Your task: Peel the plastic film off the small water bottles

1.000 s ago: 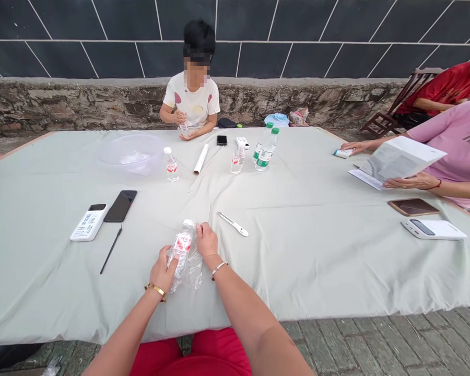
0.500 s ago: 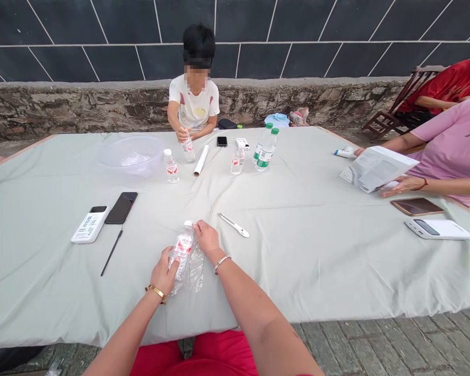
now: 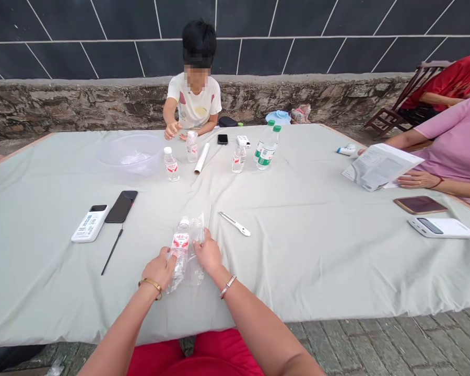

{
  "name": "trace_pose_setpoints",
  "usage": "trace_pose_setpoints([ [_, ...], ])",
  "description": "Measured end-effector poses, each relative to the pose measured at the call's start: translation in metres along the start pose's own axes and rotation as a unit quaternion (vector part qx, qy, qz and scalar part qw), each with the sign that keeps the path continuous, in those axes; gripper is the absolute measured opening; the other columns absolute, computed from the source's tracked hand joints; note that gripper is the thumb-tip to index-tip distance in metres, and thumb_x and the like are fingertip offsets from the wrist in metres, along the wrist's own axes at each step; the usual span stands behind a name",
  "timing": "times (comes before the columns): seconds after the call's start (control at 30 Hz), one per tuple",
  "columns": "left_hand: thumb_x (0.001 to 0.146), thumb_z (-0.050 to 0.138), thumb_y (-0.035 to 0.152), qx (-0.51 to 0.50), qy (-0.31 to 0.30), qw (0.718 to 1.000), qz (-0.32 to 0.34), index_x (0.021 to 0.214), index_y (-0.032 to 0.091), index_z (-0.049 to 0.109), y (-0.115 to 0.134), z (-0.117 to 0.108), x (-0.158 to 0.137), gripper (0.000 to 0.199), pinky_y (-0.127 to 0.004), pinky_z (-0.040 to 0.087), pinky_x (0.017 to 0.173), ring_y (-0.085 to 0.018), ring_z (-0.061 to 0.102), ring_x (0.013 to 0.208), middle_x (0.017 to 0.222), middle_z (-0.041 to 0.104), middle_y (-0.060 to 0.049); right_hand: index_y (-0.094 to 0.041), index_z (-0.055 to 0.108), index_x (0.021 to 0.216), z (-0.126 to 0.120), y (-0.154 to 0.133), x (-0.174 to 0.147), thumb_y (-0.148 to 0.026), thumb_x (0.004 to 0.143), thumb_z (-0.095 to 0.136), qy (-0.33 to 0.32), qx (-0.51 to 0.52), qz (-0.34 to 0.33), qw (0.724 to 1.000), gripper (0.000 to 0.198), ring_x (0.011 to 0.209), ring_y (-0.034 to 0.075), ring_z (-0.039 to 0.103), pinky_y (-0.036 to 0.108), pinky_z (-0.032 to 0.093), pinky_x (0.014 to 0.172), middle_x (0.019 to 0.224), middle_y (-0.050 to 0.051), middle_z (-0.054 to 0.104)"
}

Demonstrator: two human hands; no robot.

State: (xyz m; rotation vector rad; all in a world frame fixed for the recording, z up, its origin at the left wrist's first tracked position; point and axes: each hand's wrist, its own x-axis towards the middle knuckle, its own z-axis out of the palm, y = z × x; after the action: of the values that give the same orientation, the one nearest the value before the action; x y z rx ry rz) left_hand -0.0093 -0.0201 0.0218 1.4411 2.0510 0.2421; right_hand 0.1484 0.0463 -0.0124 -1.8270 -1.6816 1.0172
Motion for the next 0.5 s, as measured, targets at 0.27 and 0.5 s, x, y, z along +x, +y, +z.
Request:
trace_pose_setpoints([
  [0.27, 0.09, 0.033, 0.038, 0.093, 0.1, 0.982, 0.131, 0.133, 0.02, 0.045, 0.049, -0.009, -0.001, 0.048, -0.041, 0.041, 0.094, -0.028, 0.043, 0.126, 0.142, 0.041, -0.016, -0.02, 0.058, 0.089, 0.003, -0.003, -0.008, -0.034, 0.093, 0.032, 0.02, -0.015, -0.059, 0.998, 0.029, 0.062, 0.017, 0.054, 0.026, 0.035, 0.057, 0.069, 0.002, 0.061],
  [0.5, 0.084, 0.043, 0.056, 0.132, 0.069, 0.981, 0.128, 0.137, 0.027, 0.043, 0.032, 0.007, 0.018, 0.061, -0.064, 0.009, 0.107, -0.036, 0.009, 0.141, 0.154, 0.019, -0.011, -0.022, 0.055, 0.077, -0.009, 0.009, -0.008, -0.031, 0.094, 0.029, 0.039, -0.052, -0.056, 0.996, 0.033, 0.06, 0.018, 0.053, 0.028, 0.032, 0.056, 0.065, 0.003, 0.059],
])
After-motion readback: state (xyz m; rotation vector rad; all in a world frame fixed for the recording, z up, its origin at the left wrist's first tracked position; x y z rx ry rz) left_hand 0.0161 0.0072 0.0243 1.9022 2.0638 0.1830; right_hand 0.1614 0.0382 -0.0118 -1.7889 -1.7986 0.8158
